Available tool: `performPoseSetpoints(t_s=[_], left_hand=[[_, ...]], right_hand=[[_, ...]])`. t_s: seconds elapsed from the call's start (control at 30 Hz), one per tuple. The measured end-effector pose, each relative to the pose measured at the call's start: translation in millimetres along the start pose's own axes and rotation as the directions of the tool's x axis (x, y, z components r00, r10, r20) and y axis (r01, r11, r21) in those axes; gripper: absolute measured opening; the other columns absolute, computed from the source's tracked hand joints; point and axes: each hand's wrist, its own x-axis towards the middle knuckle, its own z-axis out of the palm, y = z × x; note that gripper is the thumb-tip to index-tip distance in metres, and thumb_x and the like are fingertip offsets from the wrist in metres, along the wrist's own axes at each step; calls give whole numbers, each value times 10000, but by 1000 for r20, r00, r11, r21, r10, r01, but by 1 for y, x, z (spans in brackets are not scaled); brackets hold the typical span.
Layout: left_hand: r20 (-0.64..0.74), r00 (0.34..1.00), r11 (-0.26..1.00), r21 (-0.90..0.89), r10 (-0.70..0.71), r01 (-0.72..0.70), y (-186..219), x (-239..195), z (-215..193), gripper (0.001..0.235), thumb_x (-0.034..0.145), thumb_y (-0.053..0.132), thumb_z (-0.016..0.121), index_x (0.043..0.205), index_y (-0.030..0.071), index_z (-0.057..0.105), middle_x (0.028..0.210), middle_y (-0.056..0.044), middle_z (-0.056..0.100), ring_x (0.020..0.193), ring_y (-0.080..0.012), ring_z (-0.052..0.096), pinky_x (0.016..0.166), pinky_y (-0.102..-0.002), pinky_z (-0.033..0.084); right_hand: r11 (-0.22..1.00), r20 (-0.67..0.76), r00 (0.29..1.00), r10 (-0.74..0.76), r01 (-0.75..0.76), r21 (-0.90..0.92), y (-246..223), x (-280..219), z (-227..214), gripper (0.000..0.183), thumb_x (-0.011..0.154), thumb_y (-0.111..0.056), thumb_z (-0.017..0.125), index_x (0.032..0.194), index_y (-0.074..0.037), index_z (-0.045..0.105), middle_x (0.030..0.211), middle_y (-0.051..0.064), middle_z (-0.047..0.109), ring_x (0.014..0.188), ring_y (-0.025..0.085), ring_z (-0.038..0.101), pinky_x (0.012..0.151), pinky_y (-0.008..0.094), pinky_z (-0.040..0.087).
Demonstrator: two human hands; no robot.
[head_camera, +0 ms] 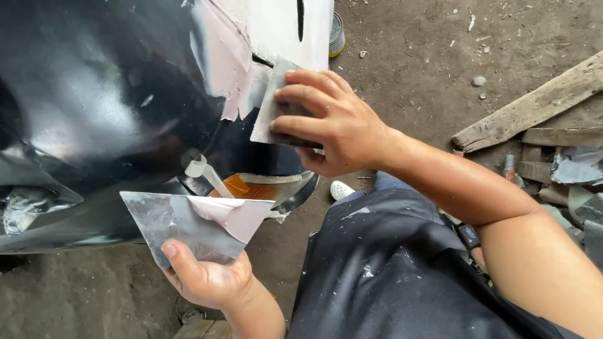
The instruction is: The person scoops pink body filler from a container using a small putty knife and transfers it onto a larger metal scraper. They then apply the filler to a damaged area on the front bumper of a black car, smoothing it over the surface.
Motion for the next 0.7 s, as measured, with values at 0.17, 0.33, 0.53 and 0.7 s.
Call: performPoseSetpoints(t_s=[0.17,0.33,0.53,0.7], left_hand=[[2,1000,1000,14,15,-15,4,-5,15,538,1060,282,694,1492,1,538,1456,-122,587,1325,-270,580,1156,-424,495],[20,1000,1000,15,-5,5,2,-8,22,545,1057,275,683,1499,1,522,1452,-144,586,1299,-285,603,1120,-434,528],[32,998,998,42,50,-52,-11,-14,27,496,1064,297,663,1433,-15,545,1399,-161,613,1262,-296,631,1098,-439,551],[-4,995,995,-25,-95,95,-40,-30,22,472,1050,299,672,1348,-54,573,1277,-164,637,1152,-278,638,1011,-419,554]], right_hand=[[989,-157,985,-77,95,115,37,-9,28,500,836,-158,777,1325,-162,672,1491,140,533,1492,404,420,1230,569,412],[981,-217,961,-170,186,58,55,-4,35,555,849,-191,788,1389,-159,663,1526,166,499,1487,425,394,1237,586,384],[854,-222,975,-31,141,501,28,-17,14,543,867,-163,696,1399,-87,623,1542,188,488,1471,395,496,1242,528,372],[557,-81,988,-128,139,818,-28,-34,-11,470,943,-179,616,1404,-87,618,1564,215,488,1478,378,461,1265,483,365]])
